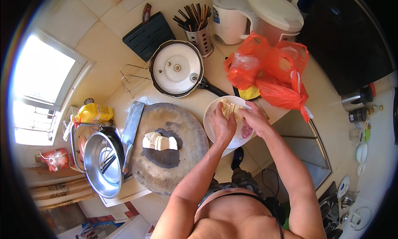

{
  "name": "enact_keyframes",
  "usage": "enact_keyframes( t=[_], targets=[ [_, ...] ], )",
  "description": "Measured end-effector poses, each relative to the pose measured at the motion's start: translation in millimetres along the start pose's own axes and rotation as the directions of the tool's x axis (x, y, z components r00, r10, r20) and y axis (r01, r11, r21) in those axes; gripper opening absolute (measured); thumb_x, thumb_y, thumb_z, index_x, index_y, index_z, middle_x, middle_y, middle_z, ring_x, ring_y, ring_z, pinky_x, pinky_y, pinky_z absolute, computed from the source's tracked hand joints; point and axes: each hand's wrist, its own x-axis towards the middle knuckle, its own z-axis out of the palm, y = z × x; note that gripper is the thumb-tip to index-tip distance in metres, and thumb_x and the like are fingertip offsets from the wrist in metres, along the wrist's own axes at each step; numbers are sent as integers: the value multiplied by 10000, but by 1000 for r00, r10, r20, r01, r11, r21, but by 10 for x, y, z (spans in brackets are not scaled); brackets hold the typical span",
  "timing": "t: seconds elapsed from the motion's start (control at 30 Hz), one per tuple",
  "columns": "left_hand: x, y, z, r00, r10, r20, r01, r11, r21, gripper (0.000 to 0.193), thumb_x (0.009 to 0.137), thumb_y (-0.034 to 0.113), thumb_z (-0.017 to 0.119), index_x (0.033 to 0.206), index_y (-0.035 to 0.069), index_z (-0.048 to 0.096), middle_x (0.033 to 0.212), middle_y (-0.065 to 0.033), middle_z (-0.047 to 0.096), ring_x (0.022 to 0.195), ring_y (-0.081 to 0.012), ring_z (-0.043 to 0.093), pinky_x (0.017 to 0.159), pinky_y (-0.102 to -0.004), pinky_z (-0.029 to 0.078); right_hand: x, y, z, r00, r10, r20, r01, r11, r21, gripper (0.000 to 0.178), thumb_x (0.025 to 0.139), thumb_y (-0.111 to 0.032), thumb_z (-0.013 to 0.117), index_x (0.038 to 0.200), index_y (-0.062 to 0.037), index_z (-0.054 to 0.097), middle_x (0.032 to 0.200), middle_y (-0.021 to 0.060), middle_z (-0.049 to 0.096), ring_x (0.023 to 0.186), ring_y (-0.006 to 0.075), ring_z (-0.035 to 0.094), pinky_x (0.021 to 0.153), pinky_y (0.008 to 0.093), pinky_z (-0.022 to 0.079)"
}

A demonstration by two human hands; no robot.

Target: The person retrieves a plate from a cabinet, then slices a block of tofu on a wooden cutting board using a cleaver. The sliced tofu pieces are transferred by hand into a hot pan on the stove to cook.

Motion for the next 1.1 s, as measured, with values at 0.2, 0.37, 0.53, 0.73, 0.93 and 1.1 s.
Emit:
enact_keyframes(
  t=[0.2, 0.37, 0.53, 0.73, 0.93, 1.1],
  targets=[
    [-80, 21, -264, 994, 106, -9, -105, 987, 119, 745, 778, 164, 805, 1424, -23, 485, 1337, -317, 528, 1243, -476, 506, 1076, -498, 414, -90, 225, -67, 981, -192, 32, 190, 980, 58, 674, 960, -230, 689, 1509, 34, 400, 1281, 157, 653, 1072, 179, 644, 861, 302, 527],
    [-405, -175, -1252, 926, 302, -228, -335, 934, -121, 525, 876, 69, 706, 1364, -9, 529, 1334, -270, 549, 1224, -452, 541, 1059, -500, 442, -174, 233, -48, 980, -194, -51, 188, 977, -98, 552, 984, -192, 662, 1459, 19, 477, 1350, 206, 597, 1184, 236, 622, 930, 336, 528],
    [-563, -1027, -2528, 884, 32, -466, 2, 997, 72, 315, 916, 66, 638, 1212, -42, 634, 1127, -222, 613, 1046, -388, 603, 929, -455, 486, -618, 173, 572, 942, -317, -108, 300, 942, -150, 391, 1017, -160, 628, 1359, 20, 563, 1182, 139, 670, 925, 169, 673, 784, 273, 561],
    [-217, -1646, -2925, 898, -113, -426, 227, 947, 228, 303, 994, 236, 561, 1139, 13, 707, 1142, -273, 631, 1054, -453, 581, 948, -515, 474, -895, 175, 1917, 943, -25, 332, 11, 999, 43, 665, 981, -232, 687, 1481, 100, 402, 1278, 157, 605, 1048, 189, 622, 852, 304, 556],
    [136, -1571, -2831, 956, -199, -215, 260, 914, 310, 446, 1015, 341, 489, 1009, -30, 737, 1125, -296, 632, 1099, -469, 561, 970, -538, 460, -789, 29, 2428, 971, -18, 240, 48, 992, -120, 662, 944, -204, 686, 1469, 104, 424, 1096, 87, 665, 963, 137, 618, 807, 275, 520],
    [240, -1513, -2797, 966, -219, -135, 252, 913, 320, 476, 998, 362, 518, 966, -62, 734, 1142, -316, 626, 1089, -495, 572, 968, -544, 463, -737, -16, 2581, 968, -3, 252, 31, 994, -108, 615, 915, -201, 701, 1431, 61, 494, 1062, 97, 658, 967, 159, 624, 855, 289, 505]
  ],
)
